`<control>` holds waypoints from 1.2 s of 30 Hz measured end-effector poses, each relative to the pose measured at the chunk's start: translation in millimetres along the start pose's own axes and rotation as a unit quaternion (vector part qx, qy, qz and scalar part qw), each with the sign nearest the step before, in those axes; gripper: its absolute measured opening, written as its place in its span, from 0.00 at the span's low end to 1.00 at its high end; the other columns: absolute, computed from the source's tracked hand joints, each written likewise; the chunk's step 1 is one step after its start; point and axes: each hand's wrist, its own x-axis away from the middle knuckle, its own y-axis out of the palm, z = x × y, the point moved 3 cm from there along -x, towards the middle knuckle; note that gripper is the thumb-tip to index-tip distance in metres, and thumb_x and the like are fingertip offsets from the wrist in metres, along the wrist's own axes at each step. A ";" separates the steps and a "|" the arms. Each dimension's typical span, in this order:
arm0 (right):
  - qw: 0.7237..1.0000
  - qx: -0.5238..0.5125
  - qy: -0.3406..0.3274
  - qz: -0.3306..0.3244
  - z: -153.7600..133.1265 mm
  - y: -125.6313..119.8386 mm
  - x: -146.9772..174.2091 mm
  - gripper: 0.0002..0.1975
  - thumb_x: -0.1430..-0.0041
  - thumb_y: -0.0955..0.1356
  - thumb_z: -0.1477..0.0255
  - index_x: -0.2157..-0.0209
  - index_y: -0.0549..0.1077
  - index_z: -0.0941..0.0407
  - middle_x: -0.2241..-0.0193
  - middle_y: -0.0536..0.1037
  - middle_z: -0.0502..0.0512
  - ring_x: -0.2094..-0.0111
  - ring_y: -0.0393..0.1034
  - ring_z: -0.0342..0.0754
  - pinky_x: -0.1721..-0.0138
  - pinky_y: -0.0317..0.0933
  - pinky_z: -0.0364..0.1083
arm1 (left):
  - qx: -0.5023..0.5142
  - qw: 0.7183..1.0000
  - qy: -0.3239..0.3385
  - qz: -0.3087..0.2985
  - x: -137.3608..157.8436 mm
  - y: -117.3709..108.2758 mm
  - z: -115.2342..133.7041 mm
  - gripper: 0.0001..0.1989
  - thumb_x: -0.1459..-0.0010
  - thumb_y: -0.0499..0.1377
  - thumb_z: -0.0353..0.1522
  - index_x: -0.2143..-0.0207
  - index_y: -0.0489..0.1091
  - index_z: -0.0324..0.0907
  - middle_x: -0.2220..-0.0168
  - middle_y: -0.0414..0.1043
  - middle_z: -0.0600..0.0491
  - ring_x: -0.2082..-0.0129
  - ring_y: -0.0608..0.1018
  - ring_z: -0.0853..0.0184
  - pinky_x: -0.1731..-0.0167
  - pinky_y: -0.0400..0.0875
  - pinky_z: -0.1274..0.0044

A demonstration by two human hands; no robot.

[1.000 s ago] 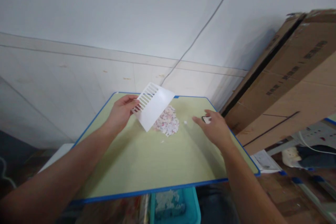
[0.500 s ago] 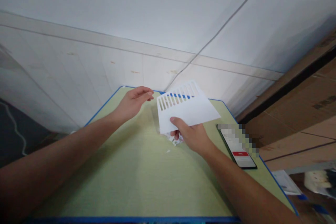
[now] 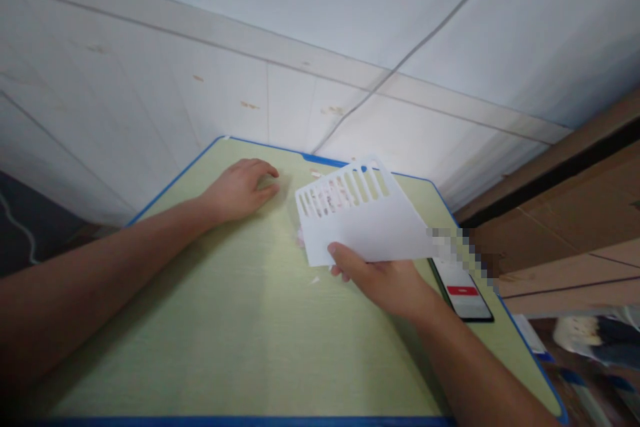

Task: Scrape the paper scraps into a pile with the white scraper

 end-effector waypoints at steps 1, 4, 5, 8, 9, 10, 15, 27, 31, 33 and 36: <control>1.000 0.005 0.000 -0.004 1.5 -2.2 0.4 0.28 0.31 0.81 0.47 0.81 0.80 0.44 0.77 0.86 0.56 0.73 0.84 0.58 0.67 0.85 0.53 | -0.003 1.000 0.001 -0.003 0.2 1.8 0.0 0.22 0.28 0.63 0.41 0.39 0.86 0.44 0.31 0.87 0.39 0.27 0.83 0.41 0.20 0.73 0.52; 1.000 0.011 -0.004 -0.019 5.5 -6.6 1.8 0.27 0.31 0.82 0.47 0.81 0.81 0.44 0.78 0.85 0.55 0.75 0.82 0.57 0.68 0.84 0.53 | -0.008 1.000 0.007 -0.014 0.5 5.5 2.2 0.22 0.27 0.62 0.40 0.39 0.86 0.42 0.30 0.86 0.38 0.27 0.83 0.40 0.19 0.73 0.51; 1.000 0.008 -0.004 -0.025 6.4 -6.9 2.1 0.27 0.31 0.82 0.47 0.80 0.81 0.44 0.79 0.85 0.55 0.75 0.82 0.57 0.69 0.83 0.52 | -0.007 1.000 0.007 -0.017 0.4 6.1 3.1 0.21 0.27 0.62 0.40 0.39 0.86 0.42 0.30 0.86 0.38 0.27 0.83 0.40 0.19 0.73 0.51; 0.999 -0.004 -0.001 -0.032 7.6 -5.2 1.5 0.28 0.32 0.83 0.47 0.80 0.81 0.45 0.78 0.85 0.55 0.75 0.83 0.57 0.70 0.83 0.52 | 0.010 1.000 0.003 -0.015 0.0 5.8 4.5 0.19 0.28 0.64 0.39 0.42 0.87 0.43 0.32 0.87 0.38 0.27 0.83 0.40 0.19 0.73 0.51; 0.999 -0.005 -0.002 -0.033 7.6 -4.5 1.0 0.27 0.32 0.84 0.47 0.80 0.81 0.45 0.78 0.86 0.55 0.75 0.83 0.57 0.70 0.83 0.52 | 0.019 1.000 0.001 -0.011 -0.3 5.3 4.4 0.18 0.29 0.65 0.39 0.43 0.88 0.44 0.33 0.87 0.39 0.28 0.83 0.40 0.19 0.73 0.52; 0.999 -0.004 -0.003 -0.035 7.5 -3.9 0.6 0.27 0.32 0.84 0.47 0.79 0.81 0.45 0.77 0.86 0.54 0.74 0.83 0.57 0.69 0.83 0.52 | 0.030 1.000 0.001 -0.007 -0.6 5.0 4.1 0.16 0.29 0.66 0.38 0.45 0.88 0.45 0.34 0.88 0.40 0.28 0.83 0.40 0.19 0.73 0.52; 0.995 -0.005 0.015 -0.094 6.6 -3.2 2.2 0.21 0.31 0.82 0.51 0.75 0.84 0.47 0.76 0.87 0.54 0.74 0.84 0.55 0.70 0.82 0.49 | 0.064 0.998 0.004 0.008 -3.5 5.7 0.2 0.14 0.31 0.68 0.38 0.48 0.89 0.45 0.37 0.88 0.40 0.30 0.83 0.40 0.19 0.73 0.50; 0.935 -0.063 0.092 -0.336 -14.2 1.8 18.1 0.15 0.34 0.85 0.57 0.63 0.86 0.53 0.71 0.90 0.53 0.72 0.85 0.51 0.69 0.78 0.45 | -0.033 0.999 0.032 -0.029 -8.0 3.1 -1.3 0.21 0.23 0.62 0.44 0.38 0.86 0.46 0.31 0.86 0.41 0.25 0.81 0.43 0.18 0.72 0.52; 0.918 -0.064 0.111 -0.376 -14.7 3.5 22.0 0.14 0.34 0.83 0.59 0.64 0.86 0.54 0.72 0.89 0.53 0.73 0.83 0.49 0.70 0.77 0.44 | -0.046 0.998 0.035 -0.028 -3.1 -1.8 8.3 0.25 0.20 0.58 0.42 0.35 0.85 0.39 0.28 0.84 0.36 0.25 0.81 0.45 0.18 0.71 0.55; 0.909 -0.062 0.119 -0.394 -15.7 4.4 23.9 0.13 0.34 0.83 0.60 0.64 0.87 0.54 0.72 0.88 0.53 0.73 0.83 0.49 0.71 0.77 0.43 | -0.051 0.998 0.031 -0.032 -3.2 -1.8 9.1 0.26 0.21 0.58 0.42 0.34 0.85 0.38 0.28 0.84 0.35 0.25 0.81 0.44 0.18 0.71 0.54; 0.900 -0.060 0.116 -0.416 -19.3 5.7 26.1 0.12 0.34 0.81 0.61 0.66 0.86 0.54 0.74 0.87 0.53 0.74 0.82 0.49 0.71 0.76 0.43 | -0.054 0.998 0.019 -0.036 -6.3 0.5 4.6 0.23 0.22 0.60 0.44 0.36 0.86 0.44 0.30 0.85 0.40 0.26 0.81 0.43 0.19 0.72 0.53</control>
